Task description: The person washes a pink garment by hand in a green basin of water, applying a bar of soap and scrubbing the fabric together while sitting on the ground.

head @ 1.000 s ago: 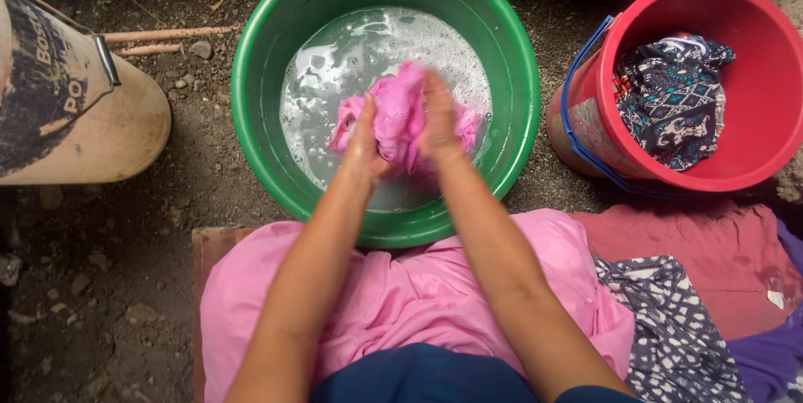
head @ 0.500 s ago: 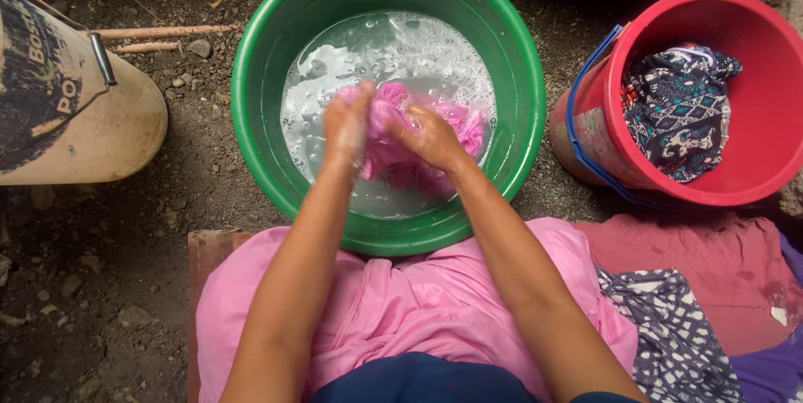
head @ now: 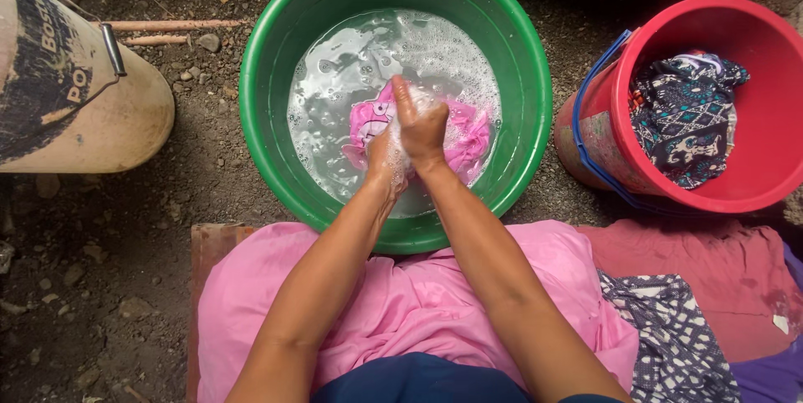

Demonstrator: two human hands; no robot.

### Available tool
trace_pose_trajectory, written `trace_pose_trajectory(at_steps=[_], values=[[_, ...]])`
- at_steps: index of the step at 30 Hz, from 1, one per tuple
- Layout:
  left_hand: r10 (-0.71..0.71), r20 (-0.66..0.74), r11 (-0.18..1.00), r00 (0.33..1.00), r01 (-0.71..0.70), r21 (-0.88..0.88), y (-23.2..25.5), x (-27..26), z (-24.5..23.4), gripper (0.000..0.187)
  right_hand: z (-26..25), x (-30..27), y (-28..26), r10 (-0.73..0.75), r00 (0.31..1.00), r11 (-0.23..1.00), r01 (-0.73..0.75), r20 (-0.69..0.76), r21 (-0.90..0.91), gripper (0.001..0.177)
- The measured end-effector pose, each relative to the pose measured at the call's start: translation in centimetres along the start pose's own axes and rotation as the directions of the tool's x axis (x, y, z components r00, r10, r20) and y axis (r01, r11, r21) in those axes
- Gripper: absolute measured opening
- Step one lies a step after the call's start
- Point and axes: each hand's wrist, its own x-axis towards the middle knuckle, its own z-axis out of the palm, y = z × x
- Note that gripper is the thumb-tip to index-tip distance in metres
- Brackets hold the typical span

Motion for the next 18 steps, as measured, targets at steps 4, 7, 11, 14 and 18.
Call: trace_pose_trajectory(at_steps=[4,7,11,14,18], values=[[0.077,0.148,0.987,0.986,-0.054,-0.154,1.3,-0.4,-0.1,0.040,0.6,-0.9,-1.3,-0.103,0.994,0.993,0.100,0.037,0.067,0.036],[0.140,0.242,0.975,0.960,-0.091,-0.204,3.2,-2.9,-0.1,0.038,0.2,-0.8,-2.1,-0.123,0.991,0.992,0.124,0.045,-0.023,0.037],[0.401,0.368,0.913,0.839,-0.401,-0.082,9.0,-5.5,-0.8,0.039,-3.0,3.3,-2.5,-0.088,0.975,0.984,0.052,0.206,0.173,0.041],[0.540,0.475,0.705,0.695,-0.682,0.196,11.8,-6.0,-1.9,0.045,-5.4,4.2,-3.7,0.123,0.791,0.935,-0.294,0.600,0.197,0.037],[0.454,0.485,0.628,0.748,-0.654,0.422,10.0,-7.8,-3.1,0.063,-8.4,5.6,-6.1,0.180,0.721,0.980,-0.194,0.669,-0.055,0.031]])
